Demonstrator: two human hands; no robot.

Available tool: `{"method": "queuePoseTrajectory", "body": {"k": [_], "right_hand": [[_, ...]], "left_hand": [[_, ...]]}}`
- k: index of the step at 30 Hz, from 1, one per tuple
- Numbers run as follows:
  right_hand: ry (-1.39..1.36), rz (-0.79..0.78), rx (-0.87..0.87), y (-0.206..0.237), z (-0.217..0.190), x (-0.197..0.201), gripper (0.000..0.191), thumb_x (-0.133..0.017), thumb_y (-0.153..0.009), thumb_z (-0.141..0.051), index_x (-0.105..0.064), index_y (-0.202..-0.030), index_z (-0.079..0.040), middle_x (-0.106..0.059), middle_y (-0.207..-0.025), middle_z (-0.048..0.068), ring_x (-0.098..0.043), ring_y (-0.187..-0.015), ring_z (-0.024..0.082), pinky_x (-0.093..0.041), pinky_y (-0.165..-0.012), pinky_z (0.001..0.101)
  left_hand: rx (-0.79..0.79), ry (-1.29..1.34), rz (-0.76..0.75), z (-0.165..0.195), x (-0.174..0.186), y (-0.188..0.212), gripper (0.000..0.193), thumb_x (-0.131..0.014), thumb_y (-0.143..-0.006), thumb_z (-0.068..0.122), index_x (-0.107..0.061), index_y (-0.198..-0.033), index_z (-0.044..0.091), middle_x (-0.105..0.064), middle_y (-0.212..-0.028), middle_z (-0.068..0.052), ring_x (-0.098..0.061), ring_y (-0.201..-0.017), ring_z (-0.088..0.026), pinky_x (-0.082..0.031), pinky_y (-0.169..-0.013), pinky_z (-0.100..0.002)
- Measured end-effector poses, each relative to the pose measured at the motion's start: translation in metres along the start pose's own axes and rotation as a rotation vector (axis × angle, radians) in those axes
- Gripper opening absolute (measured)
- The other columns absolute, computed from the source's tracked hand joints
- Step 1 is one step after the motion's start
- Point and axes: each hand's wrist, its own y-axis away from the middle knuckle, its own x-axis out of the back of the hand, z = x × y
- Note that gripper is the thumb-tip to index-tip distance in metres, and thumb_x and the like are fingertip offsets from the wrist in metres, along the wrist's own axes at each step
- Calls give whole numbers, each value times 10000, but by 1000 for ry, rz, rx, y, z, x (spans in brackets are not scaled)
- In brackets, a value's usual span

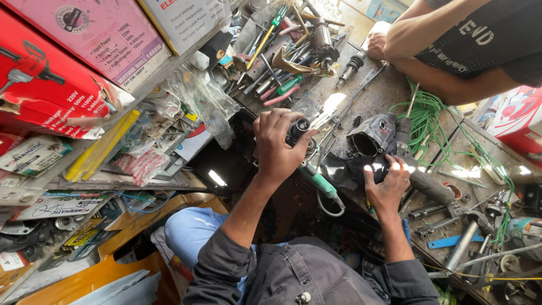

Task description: The person sits at a cluttered repair workbench and disassembles a power tool, handling its housing, chuck and small internal parts. They pick up and fit small components, pass parts with another person, and continue working on the tool body by hand.

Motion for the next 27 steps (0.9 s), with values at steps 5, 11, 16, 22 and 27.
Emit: {"method": "queuePoseTrajectory", "body": {"k": [5, 11, 16, 22, 27], "right_hand": [[-29, 14, 21, -3, 29, -19, 650, -726, -952, -374, -504, -1453, -23, -483, -1459, 233, -425, -1374, 404, -311, -1159, 550], [76, 22, 76, -3, 48, -33, 539, -731, -946, -407, -604, -1363, -92, -531, -1463, 162, -429, -1354, 382, -276, -1150, 543], [95, 22, 82, -6, 51, -37, 518, -734, -949, -403, -624, -1357, -104, -561, -1459, 153, -423, -1348, 376, -267, -1156, 534], [77, 52, 80, -9, 49, -35, 469, -731, -957, -377, -643, -1332, -108, -580, -1447, 139, -448, -1347, 363, -276, -1157, 518], [80, 56, 88, -18, 48, -35, 435, -734, -969, -367, -654, -1309, -107, -600, -1427, 137, -467, -1367, 357, -274, -1171, 515]], "left_hand": [[98, 199, 3, -12, -6, -1, 311, -829, -893, 313, -691, -1083, 110, -693, -1081, -13, -610, -1041, -228, -409, -1004, -380], [74, 226, -9, -14, -14, -8, 319, -833, -883, 297, -694, -1094, 103, -690, -1060, -14, -600, -1009, -227, -426, -963, -365], [54, 212, -21, -16, -16, -11, 336, -840, -882, 301, -682, -1111, 110, -691, -1066, -9, -606, -1009, -216, -423, -952, -366], [0, 173, 37, -14, -18, -14, 391, -811, -918, 302, -614, -1172, 80, -656, -1074, -17, -586, -1015, -224, -397, -983, -395], [-85, 58, 11, -15, -18, -20, 265, -788, -936, 276, -623, -1066, 114, -654, -1058, -18, -590, -1021, -234, -383, -1017, -413]]}}
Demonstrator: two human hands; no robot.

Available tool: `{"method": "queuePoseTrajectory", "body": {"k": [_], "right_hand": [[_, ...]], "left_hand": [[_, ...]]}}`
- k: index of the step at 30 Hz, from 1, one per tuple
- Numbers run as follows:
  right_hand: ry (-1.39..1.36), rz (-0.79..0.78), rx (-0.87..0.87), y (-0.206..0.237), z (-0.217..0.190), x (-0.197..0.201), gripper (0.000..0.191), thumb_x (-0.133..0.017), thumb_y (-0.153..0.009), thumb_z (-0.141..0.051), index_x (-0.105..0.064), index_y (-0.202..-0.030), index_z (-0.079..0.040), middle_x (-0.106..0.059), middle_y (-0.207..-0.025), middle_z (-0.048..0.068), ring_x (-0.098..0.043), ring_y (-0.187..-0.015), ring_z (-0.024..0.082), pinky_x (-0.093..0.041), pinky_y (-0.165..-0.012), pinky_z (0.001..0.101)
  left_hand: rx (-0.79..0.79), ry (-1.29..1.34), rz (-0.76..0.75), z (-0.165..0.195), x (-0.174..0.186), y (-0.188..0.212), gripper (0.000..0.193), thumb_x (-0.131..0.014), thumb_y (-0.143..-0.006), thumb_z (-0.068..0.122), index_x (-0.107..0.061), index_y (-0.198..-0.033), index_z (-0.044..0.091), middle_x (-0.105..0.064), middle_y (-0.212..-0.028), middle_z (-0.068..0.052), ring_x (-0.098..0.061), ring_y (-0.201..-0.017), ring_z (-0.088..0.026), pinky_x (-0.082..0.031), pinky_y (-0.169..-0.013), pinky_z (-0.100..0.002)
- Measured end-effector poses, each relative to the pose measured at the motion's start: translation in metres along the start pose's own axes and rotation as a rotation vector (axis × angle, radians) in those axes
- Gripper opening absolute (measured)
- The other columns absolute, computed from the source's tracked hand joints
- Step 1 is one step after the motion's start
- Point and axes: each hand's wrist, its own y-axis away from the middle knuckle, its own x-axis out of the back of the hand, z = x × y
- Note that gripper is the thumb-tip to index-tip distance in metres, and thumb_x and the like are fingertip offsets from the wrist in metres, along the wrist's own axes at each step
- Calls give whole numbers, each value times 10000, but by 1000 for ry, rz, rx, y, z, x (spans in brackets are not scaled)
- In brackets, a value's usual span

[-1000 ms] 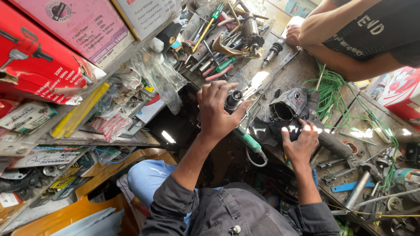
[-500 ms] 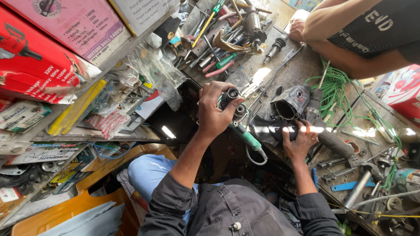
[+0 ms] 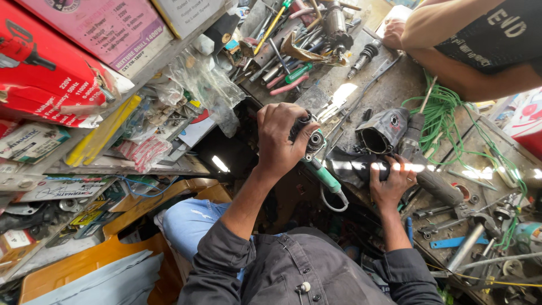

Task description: The person sits at a cluttered repair workbench and disassembles a power tool, handling its housing, chuck and small internal parts. They pick up and fit small components, pass parts with another person, and continue working on the tool body by hand.

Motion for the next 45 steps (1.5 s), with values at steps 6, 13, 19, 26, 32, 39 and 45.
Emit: {"method": "queuePoseTrajectory", "body": {"k": [6, 13, 19, 26, 32, 39, 45], "right_hand": [[-9, 3, 22, -9, 1, -6, 428, -730, -991, -362, -649, -1316, -96, -598, -1417, 149, -463, -1392, 363, -274, -1165, 512], [-27, 0, 31, -8, 0, -5, 417, -730, -996, -353, -649, -1311, -92, -598, -1423, 150, -464, -1398, 363, -275, -1167, 513], [-14, 9, 29, -11, 0, -6, 394, -734, -993, -346, -657, -1292, -100, -610, -1409, 145, -476, -1392, 359, -280, -1172, 511], [-20, 14, 21, -17, 5, -8, 387, -742, -980, -346, -664, -1270, -103, -615, -1389, 146, -489, -1369, 352, -294, -1163, 506], [-32, 27, 24, -19, 13, -10, 398, -744, -965, -348, -665, -1272, -108, -616, -1388, 145, -497, -1364, 351, -292, -1155, 505], [-21, 31, 12, -15, 19, -7, 389, -750, -958, -343, -672, -1261, -114, -620, -1386, 134, -499, -1337, 346, -293, -1142, 502], [-27, 36, 15, -12, 18, 1, 384, -750, -960, -340, -674, -1260, -113, -618, -1384, 131, -492, -1338, 347, -295, -1144, 500]], "left_hand": [[15, -45, -28, -3, -3, -7, 249, -780, -945, 269, -630, -1077, 120, -637, -1027, -12, -583, -1011, -228, -373, -1030, -418], [8, -119, -64, 5, 6, -10, 263, -802, -911, 235, -640, -1080, 114, -633, -1021, -14, -577, -1012, -238, -364, -1028, -420], [-6, -131, -88, 6, 9, -17, 276, -822, -886, 220, -643, -1068, 115, -640, -1038, -12, -581, -1051, -239, -361, -1040, -427], [16, -122, -108, 6, 4, -22, 300, -841, -847, 223, -633, -1033, 112, -609, -1115, -59, -558, -1112, -267, -359, -1035, -434], [-50, -254, -105, 12, 2, -26, 296, -832, -868, 245, -677, -1073, 98, -601, -1123, -75, -550, -1107, -274, -350, -1053, -473], [16, -275, -120, 27, -5, -25, 271, -813, -850, 199, -682, -1057, 85, -615, -1120, -73, -562, -1116, -284, -365, -1065, -472], [136, -182, -168, 31, -8, -28, 229, -803, -808, 151, -660, -979, 97, -615, -1086, -63, -574, -1097, -279, -386, -1015, -446]]}}
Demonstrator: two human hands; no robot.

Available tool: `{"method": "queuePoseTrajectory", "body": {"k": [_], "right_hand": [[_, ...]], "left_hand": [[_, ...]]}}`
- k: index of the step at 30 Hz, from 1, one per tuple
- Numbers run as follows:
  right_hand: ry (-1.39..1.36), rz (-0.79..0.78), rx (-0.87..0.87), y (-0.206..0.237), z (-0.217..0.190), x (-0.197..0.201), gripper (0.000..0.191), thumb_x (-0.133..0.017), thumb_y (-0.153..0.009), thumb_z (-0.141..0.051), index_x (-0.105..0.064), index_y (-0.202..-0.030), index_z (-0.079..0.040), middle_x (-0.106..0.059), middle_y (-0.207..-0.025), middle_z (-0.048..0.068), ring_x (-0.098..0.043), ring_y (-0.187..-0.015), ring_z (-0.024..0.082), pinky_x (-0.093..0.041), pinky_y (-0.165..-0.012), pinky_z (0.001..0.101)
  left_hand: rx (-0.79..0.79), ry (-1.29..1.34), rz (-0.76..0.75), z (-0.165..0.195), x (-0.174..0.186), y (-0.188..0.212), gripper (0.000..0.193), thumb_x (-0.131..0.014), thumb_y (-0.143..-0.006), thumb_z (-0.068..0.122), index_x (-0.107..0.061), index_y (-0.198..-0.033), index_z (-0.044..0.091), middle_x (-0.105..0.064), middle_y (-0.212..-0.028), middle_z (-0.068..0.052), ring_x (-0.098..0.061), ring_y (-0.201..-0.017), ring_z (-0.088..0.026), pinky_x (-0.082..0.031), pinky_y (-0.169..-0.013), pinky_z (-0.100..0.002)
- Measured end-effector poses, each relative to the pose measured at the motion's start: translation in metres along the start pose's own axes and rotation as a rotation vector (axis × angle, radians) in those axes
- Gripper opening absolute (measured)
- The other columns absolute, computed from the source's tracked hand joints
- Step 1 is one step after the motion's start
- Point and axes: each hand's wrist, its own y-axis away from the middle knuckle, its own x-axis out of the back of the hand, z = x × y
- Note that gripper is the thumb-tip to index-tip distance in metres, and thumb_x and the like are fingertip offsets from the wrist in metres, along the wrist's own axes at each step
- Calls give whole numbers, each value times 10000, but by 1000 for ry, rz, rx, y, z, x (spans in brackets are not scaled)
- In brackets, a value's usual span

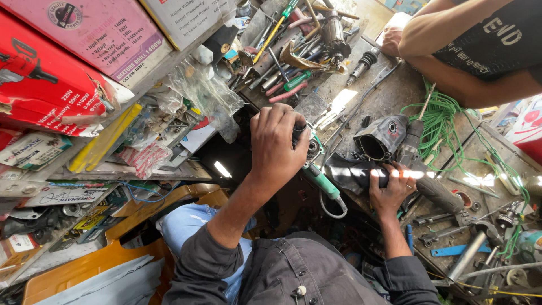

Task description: The person sits at a cluttered repair workbench and disassembles a power tool, handling its housing, chuck and small internal parts. They pick up and fit small components, pass parts with another person, and continue working on the tool body by hand.

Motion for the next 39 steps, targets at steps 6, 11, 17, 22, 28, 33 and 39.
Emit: {"method": "queuePoseTrajectory", "body": {"k": [6, 11, 17, 22, 28, 33, 39], "right_hand": [[16, -8, -5, 1, -2, 3, 378, -753, -958, -336, -679, -1254, -112, -622, -1385, 133, -489, -1340, 348, -298, -1143, 504], [2, -1, -5, 1, -4, 1, 378, -749, -959, -335, -679, -1254, -110, -622, -1388, 135, -491, -1345, 350, -300, -1149, 503], [19, -13, -6, 1, -8, -1, 384, -751, -958, -338, -678, -1253, -104, -620, -1387, 142, -482, -1324, 352, -297, -1152, 510], [2, -5, -6, 0, -10, -3, 381, -747, -963, -336, -675, -1257, -104, -616, -1387, 142, -483, -1344, 352, -295, -1157, 508], [9, -9, 0, 1, -9, -2, 372, -749, -959, -332, -679, -1247, -107, -619, -1383, 142, -488, -1346, 353, -296, -1157, 509], [-1, 5, -3, 1, -7, 0, 366, -752, -961, -336, -682, -1245, -116, -622, -1378, 135, -494, -1331, 348, -306, -1146, 500], [8, 1, -6, 1, -3, 3, 357, -750, -952, -335, -685, -1231, -121, -629, -1376, 124, -501, -1316, 338, -308, -1134, 495]], "left_hand": [[26, 90, -33, -5, 3, 1, 226, -819, -796, 140, -649, -942, 108, -616, -1061, -51, -579, -1065, -276, -412, -954, -430], [-10, 115, -6, -9, 5, 4, 242, -842, -819, 182, -635, -921, 112, -625, -1088, -47, -582, -1091, -276, -418, -958, -419], [-18, 67, -9, -13, 15, 2, 255, -830, -837, 218, -679, -997, 89, -614, -1088, -62, -565, -1088, -276, -400, -972, -439], [-166, -120, 26, -8, 19, 4, 274, -800, -859, 219, -716, -1087, 91, -614, -1152, -82, -556, -1106, -277, -380, -1036, -463], [-130, -68, -26, -5, 9, 0, 245, -805, -832, 186, -717, -1041, 93, -615, -1135, -71, -564, -1106, -278, -390, -1020, -455], [-143, -12, -32, -1, 4, 2, 216, -803, -827, 146, -716, -1020, 105, -614, -1122, -59, -569, -1098, -275, -392, -1017, -451], [-135, 5, 39, 3, -1, 7, 201, -801, -799, 106, -706, -975, 99, -619, -1147, -59, -570, -1126, -279, -394, -1016, -445]]}}
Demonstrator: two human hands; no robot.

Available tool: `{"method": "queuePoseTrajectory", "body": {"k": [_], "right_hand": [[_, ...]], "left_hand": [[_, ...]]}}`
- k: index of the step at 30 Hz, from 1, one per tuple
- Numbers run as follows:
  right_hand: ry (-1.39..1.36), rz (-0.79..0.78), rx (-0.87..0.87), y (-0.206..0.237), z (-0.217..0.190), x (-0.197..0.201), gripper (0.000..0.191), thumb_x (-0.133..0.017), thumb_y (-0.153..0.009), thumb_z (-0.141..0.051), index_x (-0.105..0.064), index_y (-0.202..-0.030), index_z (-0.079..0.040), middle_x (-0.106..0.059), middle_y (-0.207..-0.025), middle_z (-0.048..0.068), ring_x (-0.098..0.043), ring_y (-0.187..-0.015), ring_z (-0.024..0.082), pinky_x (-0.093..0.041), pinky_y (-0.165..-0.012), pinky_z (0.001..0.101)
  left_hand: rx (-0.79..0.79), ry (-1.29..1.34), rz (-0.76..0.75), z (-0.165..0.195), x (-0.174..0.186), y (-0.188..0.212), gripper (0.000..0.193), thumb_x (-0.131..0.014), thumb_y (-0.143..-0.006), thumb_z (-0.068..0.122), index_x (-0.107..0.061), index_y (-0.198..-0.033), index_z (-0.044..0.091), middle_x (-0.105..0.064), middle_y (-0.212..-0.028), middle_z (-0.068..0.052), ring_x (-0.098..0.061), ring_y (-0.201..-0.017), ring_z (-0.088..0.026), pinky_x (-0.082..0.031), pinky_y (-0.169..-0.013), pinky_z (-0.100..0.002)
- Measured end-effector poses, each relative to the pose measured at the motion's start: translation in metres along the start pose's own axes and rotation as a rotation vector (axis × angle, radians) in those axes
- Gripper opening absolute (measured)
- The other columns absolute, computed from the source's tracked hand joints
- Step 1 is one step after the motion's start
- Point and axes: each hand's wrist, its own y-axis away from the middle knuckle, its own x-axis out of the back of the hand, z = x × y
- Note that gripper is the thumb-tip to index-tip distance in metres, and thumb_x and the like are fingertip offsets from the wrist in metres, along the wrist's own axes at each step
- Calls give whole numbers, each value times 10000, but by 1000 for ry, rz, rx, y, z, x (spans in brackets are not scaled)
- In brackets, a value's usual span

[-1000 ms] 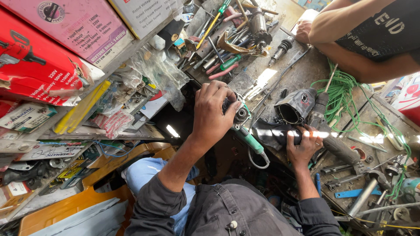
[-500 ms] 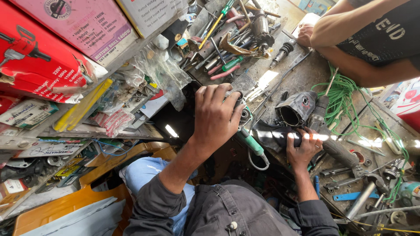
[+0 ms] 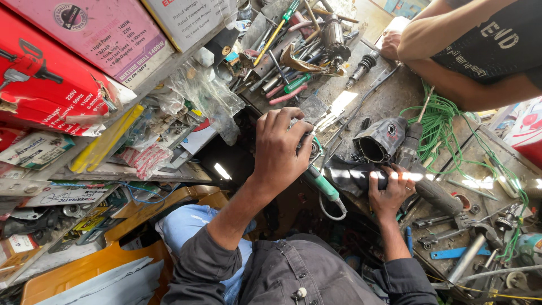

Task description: The person sits at a cluttered repair workbench and disassembles a power tool, handling its housing, chuck and small internal parts. They pick up and fit small components, pass parts with another person, and continue working on the tool body by hand.

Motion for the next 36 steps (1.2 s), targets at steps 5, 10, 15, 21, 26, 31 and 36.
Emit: {"method": "queuePoseTrajectory", "body": {"k": [5, 10, 15, 21, 26, 31, 36], "right_hand": [[-6, -2, -4, -1, 3, 2, 367, -749, -953, -338, -686, -1239, -116, -624, -1381, 124, -497, -1321, 336, -303, -1137, 489], [-5, -13, 2, 1, 5, 5, 368, -745, -962, -337, -689, -1242, -105, -617, -1383, 120, -490, -1338, 327, -293, -1145, 486], [-7, -16, -5, 2, 4, 7, 360, -742, -961, -331, -693, -1238, -106, -618, -1385, 113, -486, -1338, 320, -292, -1149, 483], [-2, -11, -6, 3, 4, 7, 368, -752, -955, -338, -695, -1237, -107, -617, -1383, 110, -483, -1330, 319, -295, -1141, 478], [8, 3, 0, 4, 4, 7, 365, -753, -951, -332, -696, -1236, -111, -619, -1389, 105, -487, -1338, 317, -295, -1144, 479], [-3, 1, -1, 4, 2, 5, 367, -753, -950, -328, -693, -1239, -110, -621, -1389, 106, -494, -1340, 321, -299, -1147, 479], [-11, -7, -1, 3, 2, 2, 370, -749, -957, -334, -688, -1243, -107, -620, -1390, 125, -495, -1336, 326, -293, -1151, 490]], "left_hand": [[99, 28, 38, 6, -5, 5, 183, -803, -792, 82, -710, -948, 101, -619, -1117, -44, -569, -1110, -277, -405, -993, -434], [114, 66, 51, 10, -4, 9, 175, -795, -774, 77, -669, -895, 98, -600, -1094, -48, -555, -1091, -276, -411, -963, -430], [134, 75, 23, 10, -1, 9, 175, -778, -768, 89, -643, -878, 98, -586, -1081, -49, -546, -1083, -279, -413, -948, -434], [62, 61, 15, 6, 5, 8, 175, -780, -768, 109, -636, -867, 103, -574, -1102, -65, -539, -1081, -285, -409, -956, -443], [74, 94, -8, 4, 9, 8, 185, -793, -770, 128, -638, -868, 102, -576, -1104, -67, -538, -1082, -288, -412, -954, -437], [70, 70, -52, -1, 12, 5, 203, -810, -769, 137, -650, -888, 97, -581, -1122, -78, -537, -1096, -295, -402, -948, -442], [97, 57, -211, -8, 19, -9, 222, -840, -755, 171, -669, -878, 103, -587, -1081, -78, -545, -1085, -289, -401, -911, -439]]}}
